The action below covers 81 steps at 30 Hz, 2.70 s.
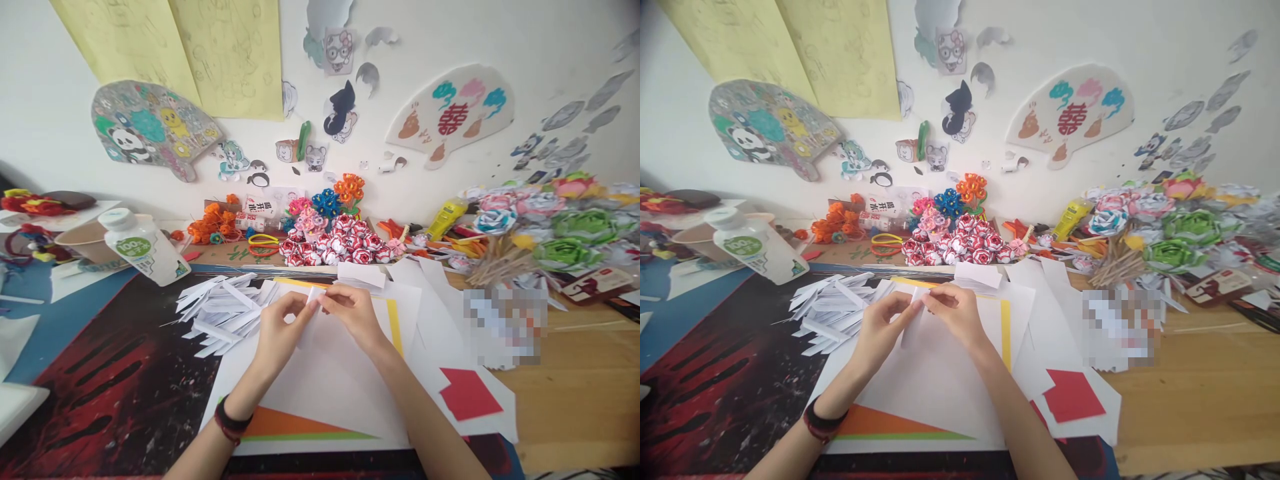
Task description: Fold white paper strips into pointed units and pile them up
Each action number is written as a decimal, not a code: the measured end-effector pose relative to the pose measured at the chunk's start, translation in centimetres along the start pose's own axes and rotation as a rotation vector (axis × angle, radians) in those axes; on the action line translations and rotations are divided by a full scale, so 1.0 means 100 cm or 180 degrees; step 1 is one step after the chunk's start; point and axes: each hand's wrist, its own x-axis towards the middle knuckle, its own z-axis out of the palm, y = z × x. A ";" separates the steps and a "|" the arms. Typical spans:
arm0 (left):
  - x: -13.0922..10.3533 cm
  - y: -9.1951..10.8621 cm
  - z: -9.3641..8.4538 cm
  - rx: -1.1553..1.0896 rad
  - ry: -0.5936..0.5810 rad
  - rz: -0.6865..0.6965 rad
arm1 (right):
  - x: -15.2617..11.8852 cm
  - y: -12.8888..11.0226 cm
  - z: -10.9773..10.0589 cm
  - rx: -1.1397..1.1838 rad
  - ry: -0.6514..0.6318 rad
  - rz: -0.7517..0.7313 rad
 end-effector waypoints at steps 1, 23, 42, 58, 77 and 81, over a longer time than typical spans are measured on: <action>0.000 0.000 0.000 0.0012 0.0006 -0.0006 | 0.000 -0.001 0.000 0.0017 0.0006 0.0013; -0.002 0.001 0.000 0.0080 -0.0049 -0.0004 | 0.000 -0.002 -0.001 0.0098 0.0042 0.0125; 0.002 0.004 -0.009 0.0177 -0.0079 0.0136 | -0.003 -0.013 -0.003 -0.0175 -0.0325 0.0098; -0.004 0.006 -0.009 0.0122 -0.0160 0.0269 | -0.005 -0.009 -0.004 -0.0140 -0.0478 0.0095; -0.005 0.008 -0.007 0.0512 -0.0151 0.0536 | -0.006 -0.014 -0.006 -0.0022 -0.0548 0.0122; -0.004 0.010 -0.006 0.0570 -0.0181 0.0478 | -0.006 -0.014 -0.005 -0.0071 -0.0501 0.0077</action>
